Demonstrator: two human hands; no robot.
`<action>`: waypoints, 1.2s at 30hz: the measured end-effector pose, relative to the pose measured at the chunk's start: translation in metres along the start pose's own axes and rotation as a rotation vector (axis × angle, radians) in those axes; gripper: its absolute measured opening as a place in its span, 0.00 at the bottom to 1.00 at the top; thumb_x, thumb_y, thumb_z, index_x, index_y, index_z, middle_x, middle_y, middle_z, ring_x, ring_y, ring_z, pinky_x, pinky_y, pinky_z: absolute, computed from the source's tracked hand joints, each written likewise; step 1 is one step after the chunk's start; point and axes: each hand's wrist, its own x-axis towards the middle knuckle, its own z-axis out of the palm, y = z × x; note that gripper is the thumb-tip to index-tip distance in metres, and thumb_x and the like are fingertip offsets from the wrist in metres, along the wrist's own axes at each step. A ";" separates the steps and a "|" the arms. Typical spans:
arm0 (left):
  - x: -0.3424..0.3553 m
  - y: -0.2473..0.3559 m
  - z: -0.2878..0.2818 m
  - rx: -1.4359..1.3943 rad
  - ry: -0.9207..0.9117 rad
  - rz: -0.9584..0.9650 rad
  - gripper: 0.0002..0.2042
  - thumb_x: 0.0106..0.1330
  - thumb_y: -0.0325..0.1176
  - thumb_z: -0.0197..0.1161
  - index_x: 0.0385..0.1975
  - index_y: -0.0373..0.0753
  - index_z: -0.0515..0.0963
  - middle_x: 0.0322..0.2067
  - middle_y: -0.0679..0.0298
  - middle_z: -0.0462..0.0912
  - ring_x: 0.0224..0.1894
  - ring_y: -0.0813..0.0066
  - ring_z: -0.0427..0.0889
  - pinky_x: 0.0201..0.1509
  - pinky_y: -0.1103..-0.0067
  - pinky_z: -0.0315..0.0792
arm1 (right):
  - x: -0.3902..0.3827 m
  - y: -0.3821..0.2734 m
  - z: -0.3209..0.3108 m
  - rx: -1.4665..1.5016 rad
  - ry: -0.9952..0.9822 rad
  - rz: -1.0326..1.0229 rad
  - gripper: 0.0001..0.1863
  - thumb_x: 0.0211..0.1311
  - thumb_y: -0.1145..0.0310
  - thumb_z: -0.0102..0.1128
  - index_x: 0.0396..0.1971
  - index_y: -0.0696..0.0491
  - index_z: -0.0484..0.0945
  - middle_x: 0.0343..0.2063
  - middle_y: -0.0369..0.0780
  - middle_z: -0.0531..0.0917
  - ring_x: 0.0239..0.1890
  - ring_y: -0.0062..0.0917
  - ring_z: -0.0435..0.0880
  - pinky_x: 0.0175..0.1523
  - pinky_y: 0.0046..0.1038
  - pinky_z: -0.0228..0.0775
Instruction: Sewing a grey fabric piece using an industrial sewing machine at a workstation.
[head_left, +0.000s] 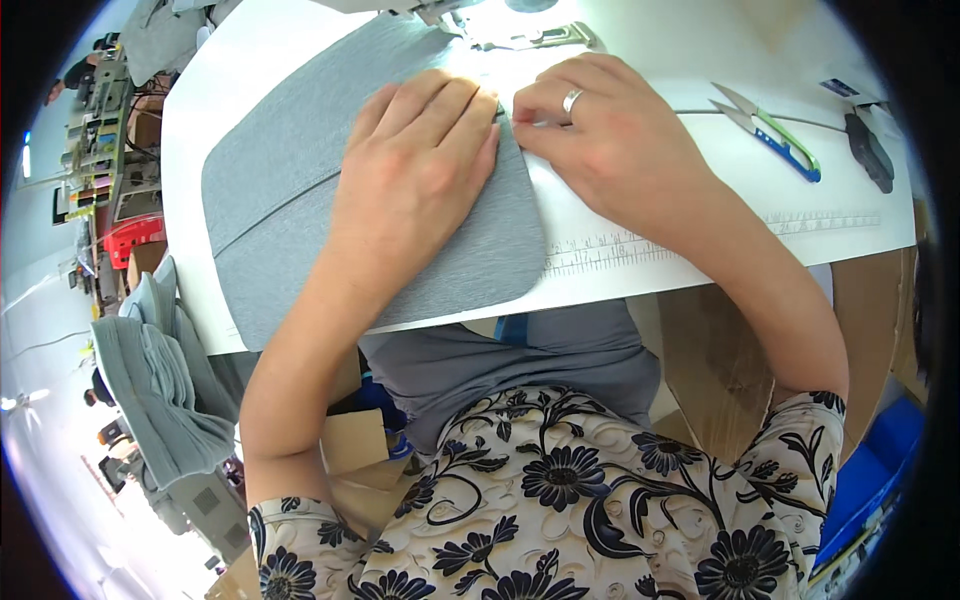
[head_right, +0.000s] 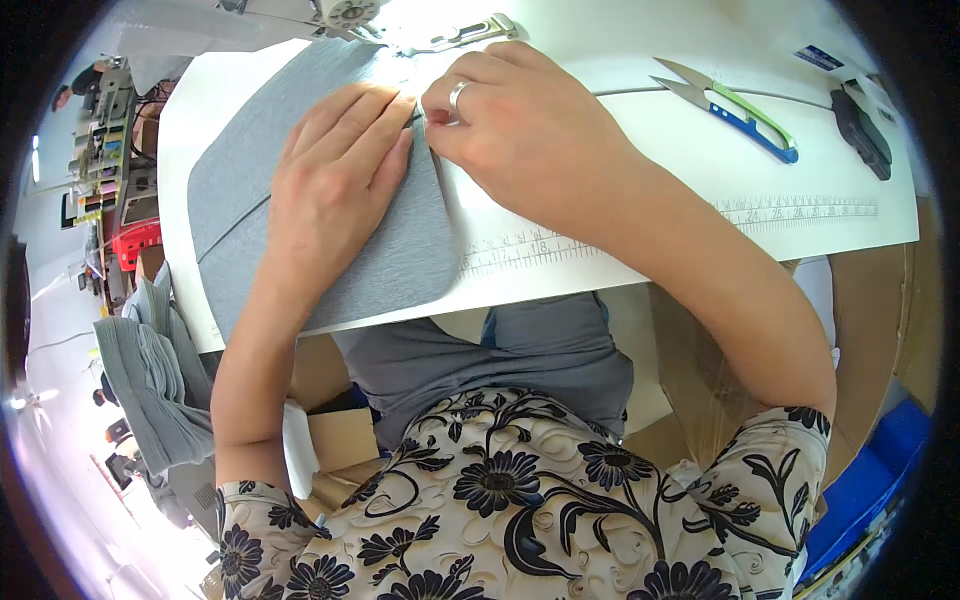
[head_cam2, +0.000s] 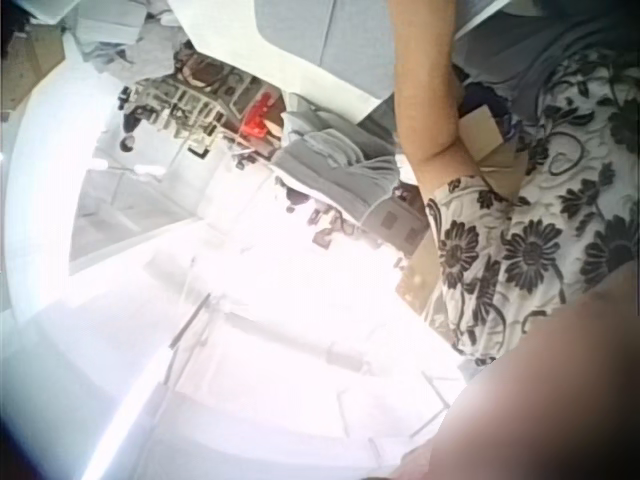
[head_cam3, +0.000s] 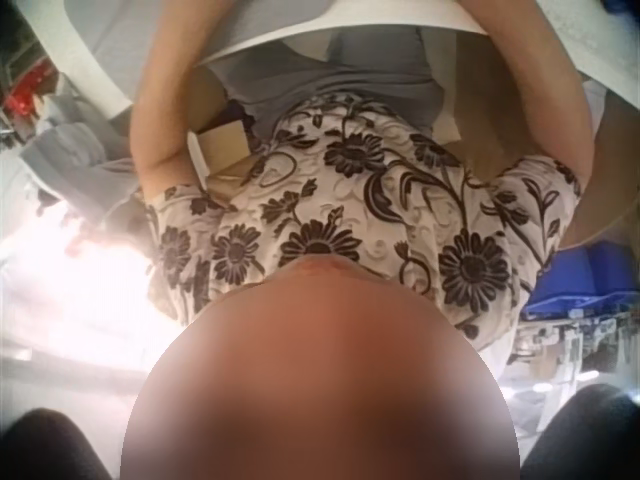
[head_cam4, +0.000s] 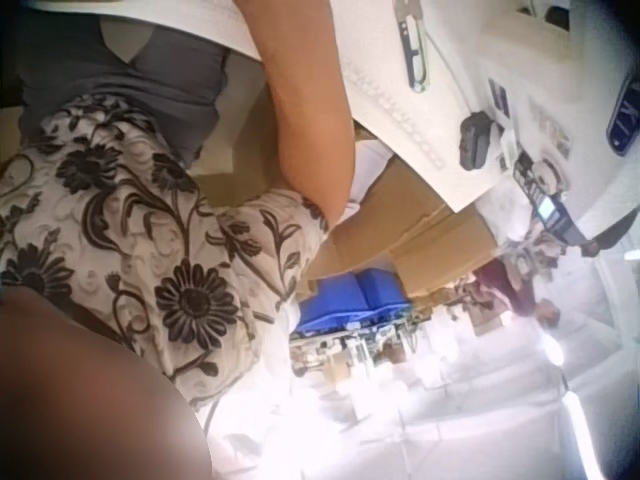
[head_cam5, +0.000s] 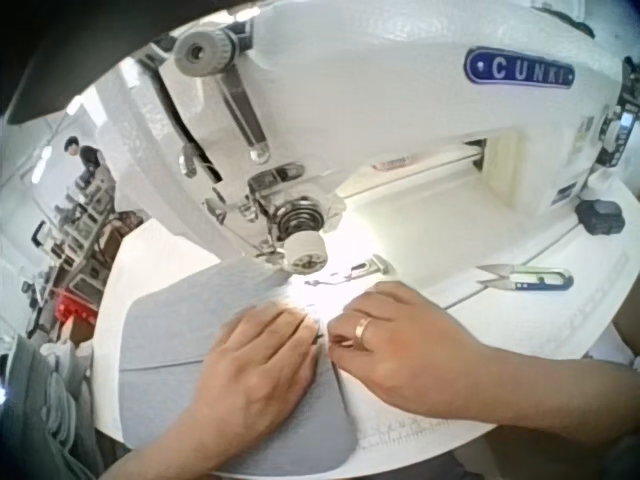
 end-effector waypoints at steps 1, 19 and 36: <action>0.002 0.001 -0.001 -0.017 -0.022 -0.002 0.12 0.60 0.32 0.66 0.43 0.39 0.81 0.45 0.63 0.82 0.53 0.65 0.78 0.58 0.67 0.71 | -0.001 0.000 0.001 0.006 0.009 0.011 0.04 0.51 0.74 0.59 0.27 0.55 0.82 0.37 0.34 0.82 0.46 0.26 0.79 0.58 0.31 0.68; -0.004 0.005 0.000 -0.102 -0.011 -0.052 0.13 0.58 0.28 0.67 0.42 0.36 0.78 0.45 0.60 0.78 0.51 0.63 0.79 0.55 0.67 0.74 | -0.003 0.002 -0.001 0.096 0.017 0.078 0.06 0.50 0.75 0.62 0.30 0.53 0.83 0.37 0.33 0.82 0.44 0.26 0.80 0.52 0.30 0.73; -0.002 0.007 -0.001 -0.217 -0.059 -0.111 0.13 0.62 0.27 0.64 0.47 0.34 0.80 0.49 0.58 0.81 0.57 0.59 0.78 0.64 0.57 0.69 | 0.013 0.015 0.005 -0.051 -0.033 0.053 0.05 0.51 0.74 0.60 0.29 0.53 0.81 0.36 0.36 0.81 0.41 0.28 0.79 0.47 0.31 0.71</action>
